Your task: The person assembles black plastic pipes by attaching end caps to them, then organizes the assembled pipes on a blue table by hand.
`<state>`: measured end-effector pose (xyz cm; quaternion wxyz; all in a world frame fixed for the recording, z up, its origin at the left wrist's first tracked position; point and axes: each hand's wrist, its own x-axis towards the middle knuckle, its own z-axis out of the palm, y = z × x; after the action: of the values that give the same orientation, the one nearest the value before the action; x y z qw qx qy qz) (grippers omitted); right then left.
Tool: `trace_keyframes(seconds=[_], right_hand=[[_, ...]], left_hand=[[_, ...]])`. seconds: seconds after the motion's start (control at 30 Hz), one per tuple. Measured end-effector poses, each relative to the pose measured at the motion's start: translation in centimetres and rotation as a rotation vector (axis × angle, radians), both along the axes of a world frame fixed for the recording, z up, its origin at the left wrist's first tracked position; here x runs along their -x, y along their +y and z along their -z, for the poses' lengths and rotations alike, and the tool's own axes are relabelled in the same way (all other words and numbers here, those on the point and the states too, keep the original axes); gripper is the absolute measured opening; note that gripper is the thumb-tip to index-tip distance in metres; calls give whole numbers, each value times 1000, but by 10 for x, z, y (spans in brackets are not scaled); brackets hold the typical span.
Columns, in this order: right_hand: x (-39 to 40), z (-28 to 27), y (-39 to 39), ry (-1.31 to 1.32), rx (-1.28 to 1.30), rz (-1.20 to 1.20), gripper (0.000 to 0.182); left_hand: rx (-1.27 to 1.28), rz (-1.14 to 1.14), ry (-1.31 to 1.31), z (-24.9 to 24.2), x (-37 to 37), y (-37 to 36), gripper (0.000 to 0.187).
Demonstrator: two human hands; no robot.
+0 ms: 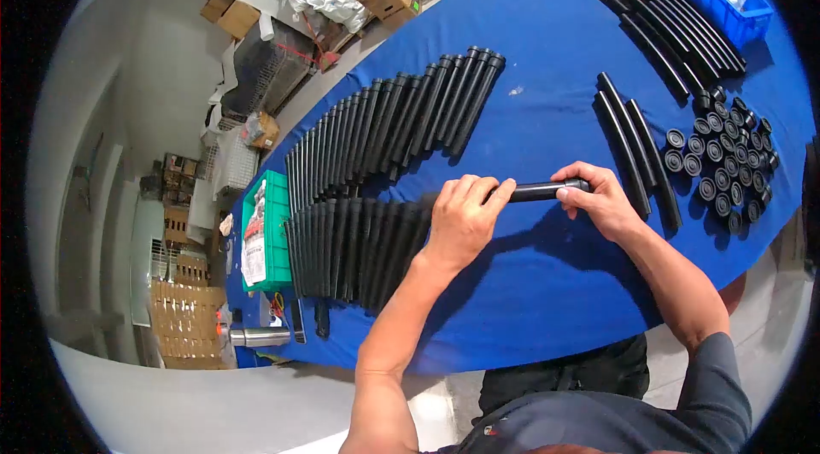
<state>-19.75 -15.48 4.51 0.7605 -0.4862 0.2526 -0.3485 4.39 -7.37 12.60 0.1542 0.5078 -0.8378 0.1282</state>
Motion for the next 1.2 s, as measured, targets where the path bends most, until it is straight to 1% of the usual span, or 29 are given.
trace_keyframes(seconds=[0.1, 0.13, 0.17, 0.2, 0.23, 0.27, 0.37, 0.4, 0.5, 0.6, 0.73, 0.83, 0.93, 0.97, 1.0, 1.03, 1.1, 1.17, 1.2], right_hand=[[-4, -11, 9, -138, -83, 84, 65], [-3, -6, 7, -114, -96, 69, 86], [-4, -2, 7, -97, -87, 49, 86], [-6, 0, 7, -81, -76, 27, 87], [-8, 2, 7, -64, -62, -1, 87], [-9, 5, 6, -16, -37, -58, 79], [-6, 3, 3, -32, -84, -165, 75], [-5, -1, 2, -23, -87, -155, 71], [-5, 3, 2, -37, -70, -151, 76], [-6, 6, 2, -20, -37, -170, 72], [-6, 5, 2, 5, -33, -178, 69], [-6, 5, 2, 19, -24, -186, 66], [-11, 9, 3, 10, -22, -214, 64], [-9, 11, 3, 14, -26, -208, 63], [-8, 11, 2, 9, -23, -217, 63], [-8, 11, 3, 5, -25, -222, 63], [-8, 12, 4, 7, 0, -204, 60], [-8, 17, 3, 33, 63, -208, 57], [-6, 16, 3, 45, 69, -201, 56]], left_hand=[[-24, -8, 2, -17, -7, -13, 35], [35, -38, 80, -19, -15, -24, 33], [43, -79, 226, -24, -23, -39, 31], [71, -228, 236, -27, -31, -51, 30], [66, -313, 194, -25, -46, -67, 32], [86, -372, 178, -17, -61, -86, 34], [-40, -529, 140, 3, -81, -132, 35], [-63, -571, 114, 10, -84, -143, 35], [-129, -691, 51, 27, -87, -169, 37], [-177, -795, 21, 36, -91, -183, 41], [-143, -787, -8, 40, -92, -185, 39], [-98, -780, 69, 41, -89, -183, 33], [-58, -698, 32, 44, -95, -177, 33], [-92, -718, 17, 41, -95, -178, 42], [-40, -679, 43, 43, -96, -174, 38], [-52, -669, 37, 45, -99, -176, 40], [37, -643, 29, 42, -89, -172, 37], [95, -533, 154, 43, -69, -172, 32], [43, -474, 260, 40, -51, -172, 30]])
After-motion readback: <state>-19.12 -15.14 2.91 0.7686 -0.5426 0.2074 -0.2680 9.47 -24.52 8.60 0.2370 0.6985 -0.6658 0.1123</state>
